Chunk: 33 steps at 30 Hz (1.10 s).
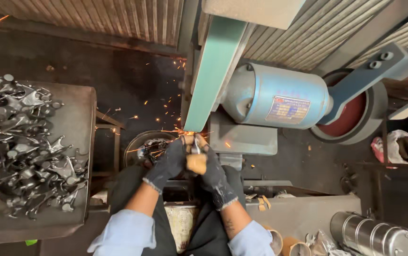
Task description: The person sits on the floor and repeatedly presses small metal parts against a belt grinder to smooth their edges. The person holds each part with gloved hands, rotates it to grind different sides, and places the finished pieces into a pile on a nearby table.
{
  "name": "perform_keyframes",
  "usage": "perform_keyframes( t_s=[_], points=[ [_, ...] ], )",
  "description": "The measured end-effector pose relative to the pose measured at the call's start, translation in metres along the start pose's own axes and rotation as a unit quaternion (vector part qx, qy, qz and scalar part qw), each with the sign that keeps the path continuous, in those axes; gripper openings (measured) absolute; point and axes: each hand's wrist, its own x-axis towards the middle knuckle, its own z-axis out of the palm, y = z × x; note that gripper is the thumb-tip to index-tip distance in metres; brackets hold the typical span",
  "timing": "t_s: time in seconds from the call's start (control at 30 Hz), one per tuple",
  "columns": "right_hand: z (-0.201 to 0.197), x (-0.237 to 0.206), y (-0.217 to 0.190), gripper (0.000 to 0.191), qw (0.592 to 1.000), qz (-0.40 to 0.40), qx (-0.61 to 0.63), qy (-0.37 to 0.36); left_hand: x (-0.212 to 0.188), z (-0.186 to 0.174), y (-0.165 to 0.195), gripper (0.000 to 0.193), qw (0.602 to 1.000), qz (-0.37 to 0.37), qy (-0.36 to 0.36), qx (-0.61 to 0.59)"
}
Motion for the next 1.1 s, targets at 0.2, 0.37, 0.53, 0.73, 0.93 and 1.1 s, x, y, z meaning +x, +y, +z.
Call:
perform_keyframes(
  t_s=[0.2,0.37,0.53,0.73,0.93,1.1],
  points=[
    [0.027,-0.006,-0.036,0.056,0.989,0.020,0.144,0.012,-0.037,0.032,0.028,0.025,0.844,0.260,0.016,0.469],
    [0.055,-0.058,-0.110,0.073,0.879,0.115,-0.462,0.021,-0.091,0.065,0.025,0.059,0.623,0.132,0.103,0.764],
    [0.068,-0.094,-0.105,0.048,0.983,-0.008,-0.185,0.019,-0.104,0.071,-0.006,0.089,0.527,0.395,0.154,0.736],
    [0.017,-0.095,-0.065,0.038,0.991,0.059,0.033,-0.112,-0.122,0.071,-0.014,0.082,0.701,0.299,0.060,0.645],
    [0.006,-0.054,-0.070,0.038,0.975,-0.001,-0.196,-0.100,-0.094,0.072,0.019,0.034,0.902,0.178,-0.039,0.390],
    [0.025,-0.003,-0.027,0.035,0.996,-0.064,-0.016,-0.056,-0.038,0.031,0.018,0.034,0.863,0.259,0.054,0.430]
  ],
)
